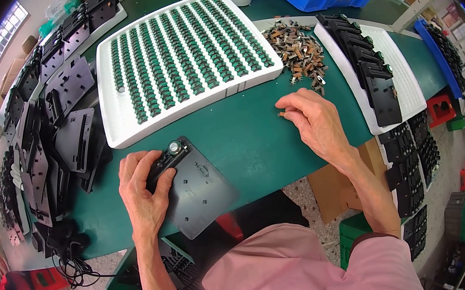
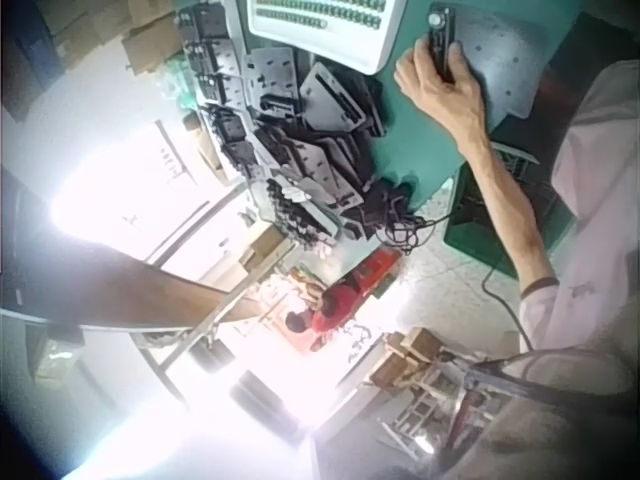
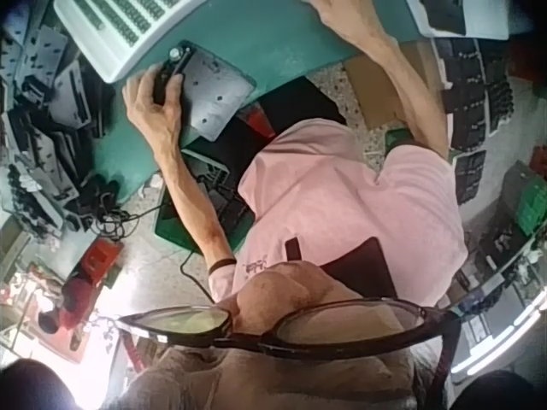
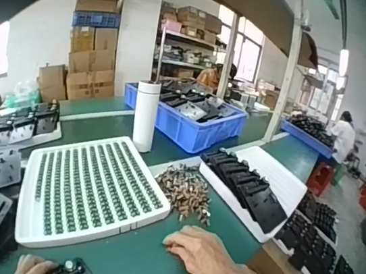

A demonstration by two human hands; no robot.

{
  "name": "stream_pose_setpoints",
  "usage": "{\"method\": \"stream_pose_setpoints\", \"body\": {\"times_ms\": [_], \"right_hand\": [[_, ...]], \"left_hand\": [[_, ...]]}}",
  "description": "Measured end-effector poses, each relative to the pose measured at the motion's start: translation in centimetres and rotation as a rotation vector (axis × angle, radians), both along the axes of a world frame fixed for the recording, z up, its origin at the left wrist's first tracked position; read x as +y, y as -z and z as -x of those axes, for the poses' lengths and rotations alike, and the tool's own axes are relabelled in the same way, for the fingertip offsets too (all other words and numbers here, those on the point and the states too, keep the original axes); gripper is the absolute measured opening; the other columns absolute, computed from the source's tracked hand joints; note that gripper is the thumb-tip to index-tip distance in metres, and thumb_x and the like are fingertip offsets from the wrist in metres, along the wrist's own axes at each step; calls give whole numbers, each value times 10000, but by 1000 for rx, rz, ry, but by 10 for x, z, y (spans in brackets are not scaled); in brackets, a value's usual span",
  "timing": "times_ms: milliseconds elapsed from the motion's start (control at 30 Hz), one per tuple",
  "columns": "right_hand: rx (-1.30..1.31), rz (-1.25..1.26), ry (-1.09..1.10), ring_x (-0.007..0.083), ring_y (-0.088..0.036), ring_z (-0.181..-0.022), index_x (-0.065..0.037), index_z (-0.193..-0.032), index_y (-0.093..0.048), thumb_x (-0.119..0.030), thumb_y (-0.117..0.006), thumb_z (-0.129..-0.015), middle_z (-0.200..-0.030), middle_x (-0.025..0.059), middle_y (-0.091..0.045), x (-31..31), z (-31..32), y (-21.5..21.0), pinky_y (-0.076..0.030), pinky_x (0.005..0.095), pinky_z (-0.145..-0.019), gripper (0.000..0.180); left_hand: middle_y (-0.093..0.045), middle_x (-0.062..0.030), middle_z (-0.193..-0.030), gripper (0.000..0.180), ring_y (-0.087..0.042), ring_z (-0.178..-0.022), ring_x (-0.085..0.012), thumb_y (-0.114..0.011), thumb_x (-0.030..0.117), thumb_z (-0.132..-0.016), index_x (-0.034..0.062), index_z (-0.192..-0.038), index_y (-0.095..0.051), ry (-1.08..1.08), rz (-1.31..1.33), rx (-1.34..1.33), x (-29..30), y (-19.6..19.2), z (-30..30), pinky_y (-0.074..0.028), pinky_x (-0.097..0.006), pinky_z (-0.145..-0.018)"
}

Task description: The person assembles small plastic and metal components onto a black plastic base plate by hand, taking the parts from a plastic tray and a parts bin.

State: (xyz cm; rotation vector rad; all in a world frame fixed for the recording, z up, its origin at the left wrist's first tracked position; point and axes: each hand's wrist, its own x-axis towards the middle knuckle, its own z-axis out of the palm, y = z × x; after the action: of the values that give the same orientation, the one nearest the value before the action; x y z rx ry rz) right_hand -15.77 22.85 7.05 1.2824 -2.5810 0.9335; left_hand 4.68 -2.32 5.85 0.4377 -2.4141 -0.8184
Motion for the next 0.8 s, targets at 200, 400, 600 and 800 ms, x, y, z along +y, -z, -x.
{"method": "stream_pose_setpoints", "body": {"times_ms": [200,400,600,800], "right_hand": [[-314,83,-115,273,-675,-844,-8,-1030,-695,16,-648,-889,-907,126,-658,-23,-23,-12,-526,362,-718,150],[-420,146,-268,166,-606,-777,-14,-1076,-705,35,-620,-931,-910,64,-603,-48,-55,-12,-481,297,-681,175],[-328,187,-332,312,-626,-805,-39,-1031,-684,28,-662,-882,-920,113,-591,-75,-81,-3,-501,399,-682,166],[-102,136,-254,293,-620,-777,-26,-997,-669,24,-695,-844,-892,98,-573,-85,-95,6,-506,406,-662,163]], "left_hand": [[-642,-110,-981,344,-571,-947,-305,-794,43,-709,2,-1035,-693,-19,18,-13,-2,-4,-2,-469,-397,-851],[-636,-99,-969,343,-573,-935,-300,-799,68,-708,23,-1031,-693,24,33,16,-4,5,2,-439,-397,-862],[-623,-84,-953,338,-558,-914,-288,-797,86,-720,32,-1036,-692,16,47,31,-6,6,0,-422,-398,-835],[-615,-73,-953,337,-552,-923,-283,-800,78,-713,35,-1030,-696,22,56,43,-4,4,-1,-418,-400,-836]]}}
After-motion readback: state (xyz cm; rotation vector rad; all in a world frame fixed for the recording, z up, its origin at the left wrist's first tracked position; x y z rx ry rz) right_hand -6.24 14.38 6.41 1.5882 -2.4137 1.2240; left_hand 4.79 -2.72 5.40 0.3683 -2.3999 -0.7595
